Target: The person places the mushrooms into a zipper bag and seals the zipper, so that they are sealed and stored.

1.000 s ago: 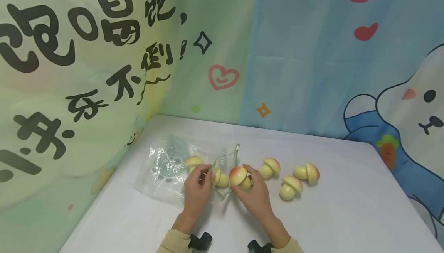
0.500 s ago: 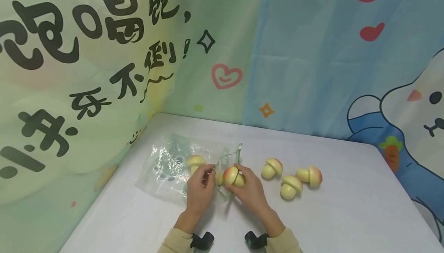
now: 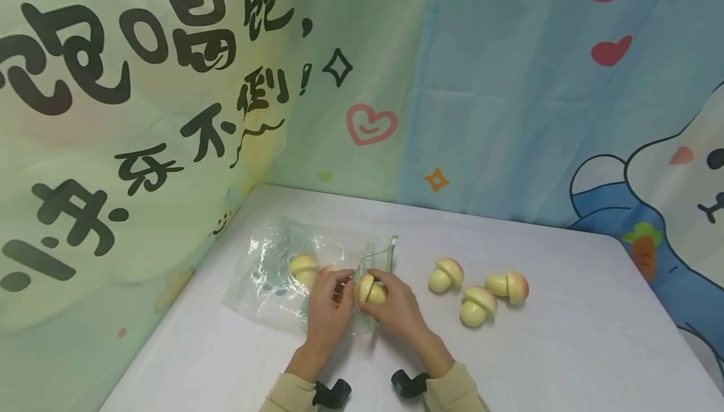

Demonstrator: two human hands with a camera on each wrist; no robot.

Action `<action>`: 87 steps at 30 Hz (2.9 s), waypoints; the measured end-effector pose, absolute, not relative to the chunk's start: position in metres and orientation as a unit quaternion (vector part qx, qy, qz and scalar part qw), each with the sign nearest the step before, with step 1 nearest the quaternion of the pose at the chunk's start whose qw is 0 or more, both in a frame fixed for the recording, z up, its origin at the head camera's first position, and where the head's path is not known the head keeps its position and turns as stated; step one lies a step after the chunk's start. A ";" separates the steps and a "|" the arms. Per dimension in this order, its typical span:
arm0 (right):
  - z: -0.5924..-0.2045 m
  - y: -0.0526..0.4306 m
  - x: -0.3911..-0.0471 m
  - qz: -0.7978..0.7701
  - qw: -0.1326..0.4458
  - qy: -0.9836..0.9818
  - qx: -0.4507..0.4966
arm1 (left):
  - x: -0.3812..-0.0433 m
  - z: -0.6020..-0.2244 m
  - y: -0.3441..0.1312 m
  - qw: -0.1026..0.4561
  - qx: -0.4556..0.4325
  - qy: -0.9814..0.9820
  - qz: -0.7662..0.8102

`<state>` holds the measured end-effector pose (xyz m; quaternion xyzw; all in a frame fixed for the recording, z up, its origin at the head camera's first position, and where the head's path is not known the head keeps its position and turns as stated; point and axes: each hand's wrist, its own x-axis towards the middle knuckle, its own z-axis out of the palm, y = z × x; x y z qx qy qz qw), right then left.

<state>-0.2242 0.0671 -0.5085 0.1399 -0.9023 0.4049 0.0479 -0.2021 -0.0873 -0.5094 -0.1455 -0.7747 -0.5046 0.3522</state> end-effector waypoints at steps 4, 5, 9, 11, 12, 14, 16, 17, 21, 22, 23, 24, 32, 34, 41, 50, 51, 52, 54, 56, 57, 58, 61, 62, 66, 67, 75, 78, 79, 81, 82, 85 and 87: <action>-0.510 0.065 -0.225 0.413 0.038 -0.899 0.140 | -0.201 -0.509 -0.086 0.357 -0.146 -0.774 -0.502; -0.510 0.065 -0.225 0.411 0.039 -0.899 0.143 | -0.201 -0.509 -0.085 0.357 -0.147 -0.773 -0.503; -0.511 0.064 -0.225 0.414 0.041 -0.895 0.162 | -0.201 -0.510 -0.084 0.358 -0.147 -0.769 -0.509; -0.512 0.064 -0.225 0.417 0.046 -0.891 0.176 | -0.201 -0.510 -0.084 0.357 -0.148 -0.767 -0.512; -0.512 0.064 -0.225 0.421 0.046 -0.888 0.180 | -0.201 -0.510 -0.084 0.358 -0.149 -0.766 -0.514; -0.513 0.063 -0.225 0.430 0.047 -0.882 0.186 | -0.201 -0.511 -0.084 0.359 -0.149 -0.764 -0.515; -0.514 0.063 -0.224 0.440 0.050 -0.877 0.188 | -0.201 -0.511 -0.084 0.361 -0.147 -0.764 -0.515; -0.515 0.063 -0.223 0.448 0.049 -0.873 0.184 | -0.201 -0.512 -0.084 0.361 -0.146 -0.763 -0.515; -0.517 0.066 -0.217 0.488 0.054 -0.857 0.157 | -0.200 -0.511 -0.083 0.356 -0.143 -0.765 -0.517; -0.516 0.069 -0.215 0.500 0.059 -0.851 0.149 | -0.200 -0.511 -0.083 0.355 -0.144 -0.766 -0.517; -0.516 0.071 -0.213 0.509 0.067 -0.846 0.142 | -0.200 -0.511 -0.083 0.354 -0.144 -0.766 -0.516; -0.515 0.075 -0.211 0.519 0.078 -0.840 0.139 | -0.200 -0.510 -0.083 0.353 -0.144 -0.767 -0.516; -0.507 0.118 -0.197 0.550 0.215 -0.800 0.107 | -0.200 -0.507 -0.083 0.355 -0.140 -0.765 -0.518; -0.502 0.132 -0.195 0.556 0.257 -0.784 0.102 | -0.200 -0.508 -0.083 0.355 -0.140 -0.765 -0.519; -0.496 0.181 -0.188 0.469 0.433 -0.770 -0.021 | -0.201 -0.509 -0.083 0.354 -0.144 -0.758 -0.529; -0.508 0.211 -0.183 0.440 0.270 -0.840 -0.168 | -0.202 -0.511 -0.082 0.355 -0.143 -0.753 -0.535; -0.509 0.212 -0.183 0.437 0.244 -0.849 -0.170 | -0.202 -0.511 -0.082 0.353 -0.142 -0.755 -0.534; -0.510 0.212 -0.183 0.433 0.221 -0.857 -0.170 | -0.202 -0.511 -0.082 0.351 -0.141 -0.756 -0.534; -0.511 0.213 -0.183 0.425 0.190 -0.869 -0.169 | -0.201 -0.511 -0.082 0.347 -0.140 -0.760 -0.532; -0.513 0.213 -0.184 0.420 0.174 -0.875 -0.165 | -0.202 -0.512 -0.082 0.347 -0.140 -0.761 -0.530; -0.514 0.213 -0.184 0.419 0.171 -0.877 -0.163 | -0.202 -0.512 -0.082 0.348 -0.141 -0.761 -0.529; -0.515 0.212 -0.184 0.419 0.170 -0.877 -0.163 | -0.202 -0.512 -0.082 0.350 -0.142 -0.761 -0.527; -0.517 0.211 -0.185 0.418 0.173 -0.878 -0.156 | -0.203 -0.513 -0.082 0.355 -0.144 -0.760 -0.525; -0.518 0.210 -0.185 0.419 0.175 -0.878 -0.154 | -0.203 -0.513 -0.082 0.355 -0.144 -0.760 -0.525; -0.521 0.209 -0.185 0.420 0.180 -0.877 -0.149 | -0.202 -0.513 -0.083 0.355 -0.142 -0.761 -0.525; -0.521 0.209 -0.185 0.422 0.180 -0.876 -0.149 | -0.202 -0.513 -0.083 0.354 -0.142 -0.761 -0.525; -0.520 0.206 -0.186 0.422 0.174 -0.874 -0.166 | -0.202 -0.516 -0.084 0.348 -0.137 -0.763 -0.527; -0.519 0.205 -0.186 0.420 0.169 -0.876 -0.169 | -0.203 -0.517 -0.084 0.348 -0.139 -0.763 -0.527; -0.518 0.205 -0.185 0.420 0.166 -0.876 -0.169 | -0.203 -0.517 -0.084 0.348 -0.140 -0.763 -0.526; -0.517 0.205 -0.185 0.417 0.159 -0.878 -0.170 | -0.203 -0.517 -0.084 0.347 -0.140 -0.764 -0.526; -0.517 0.205 -0.185 0.415 0.156 -0.880 -0.171 | -0.203 -0.517 -0.084 0.347 -0.139 -0.764 -0.526; -0.516 0.204 -0.185 0.406 0.151 -0.884 -0.177 | -0.202 -0.516 -0.084 0.344 -0.138 -0.766 -0.525; -0.516 0.204 -0.184 0.401 0.151 -0.885 -0.180 | -0.202 -0.515 -0.084 0.343 -0.137 -0.768 -0.523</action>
